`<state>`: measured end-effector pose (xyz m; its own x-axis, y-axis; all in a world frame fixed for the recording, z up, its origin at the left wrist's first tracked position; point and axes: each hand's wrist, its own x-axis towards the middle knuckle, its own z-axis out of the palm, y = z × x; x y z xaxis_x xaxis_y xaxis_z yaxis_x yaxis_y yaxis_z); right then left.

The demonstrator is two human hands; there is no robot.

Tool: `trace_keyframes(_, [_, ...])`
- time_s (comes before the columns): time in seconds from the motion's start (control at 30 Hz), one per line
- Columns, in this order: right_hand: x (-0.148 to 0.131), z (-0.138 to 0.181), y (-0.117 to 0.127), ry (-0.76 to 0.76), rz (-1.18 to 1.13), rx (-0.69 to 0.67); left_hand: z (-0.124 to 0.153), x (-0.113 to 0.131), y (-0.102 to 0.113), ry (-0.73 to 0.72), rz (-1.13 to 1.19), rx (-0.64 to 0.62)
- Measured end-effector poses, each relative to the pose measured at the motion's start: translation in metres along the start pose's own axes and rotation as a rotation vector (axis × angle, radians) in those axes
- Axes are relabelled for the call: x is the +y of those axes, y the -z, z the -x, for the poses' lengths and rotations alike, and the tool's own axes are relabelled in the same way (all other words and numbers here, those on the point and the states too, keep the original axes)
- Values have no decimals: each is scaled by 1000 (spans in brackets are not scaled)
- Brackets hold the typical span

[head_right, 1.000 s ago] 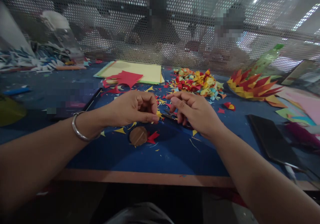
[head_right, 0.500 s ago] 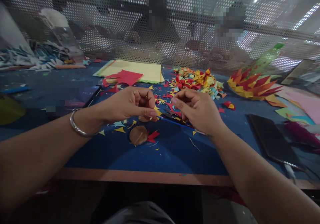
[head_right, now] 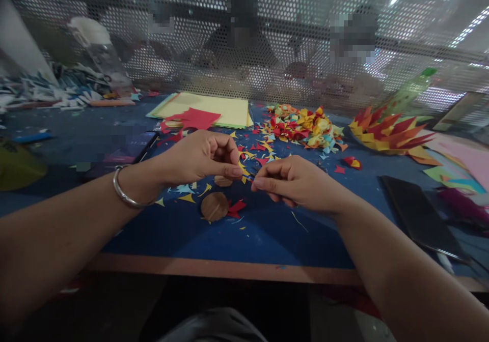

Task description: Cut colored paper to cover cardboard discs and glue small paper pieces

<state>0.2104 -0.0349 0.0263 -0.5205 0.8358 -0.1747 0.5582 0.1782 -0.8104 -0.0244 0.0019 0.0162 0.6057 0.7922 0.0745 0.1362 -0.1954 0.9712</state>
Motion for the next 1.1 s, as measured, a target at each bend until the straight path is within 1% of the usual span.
trace_keyframes(0.13, [-1, 0, -1, 33, 44, 32, 3, 0, 0, 36, 88, -19])
trace_keyframes(0.23, [1, -1, -1, 34, 59, 38, 5, -2, 0, 75, 164, -43])
trace_keyframes(0.3, [3, -2, -1, 30, 55, 40, 5, -3, 0, 95, 191, -36])
trace_keyframes(0.5, [5, -3, -1, 23, 60, 55, 4, -5, -3, 118, 187, 7])
trace_keyframes(0.63, [5, -3, -1, 10, 80, 55, 3, -6, -3, 124, 232, 36])
trace_keyframes(0.87, [2, -1, 3, -2, 95, 71, 2, -3, 0, 124, 251, 118])
trace_keyframes(0.97, [0, 0, 4, -16, 116, 82, 1, -5, 3, 141, 283, 147])
trace_keyframes(1.1, [0, 1, 7, -21, 144, 114, -2, -10, 9, 127, 311, 209])
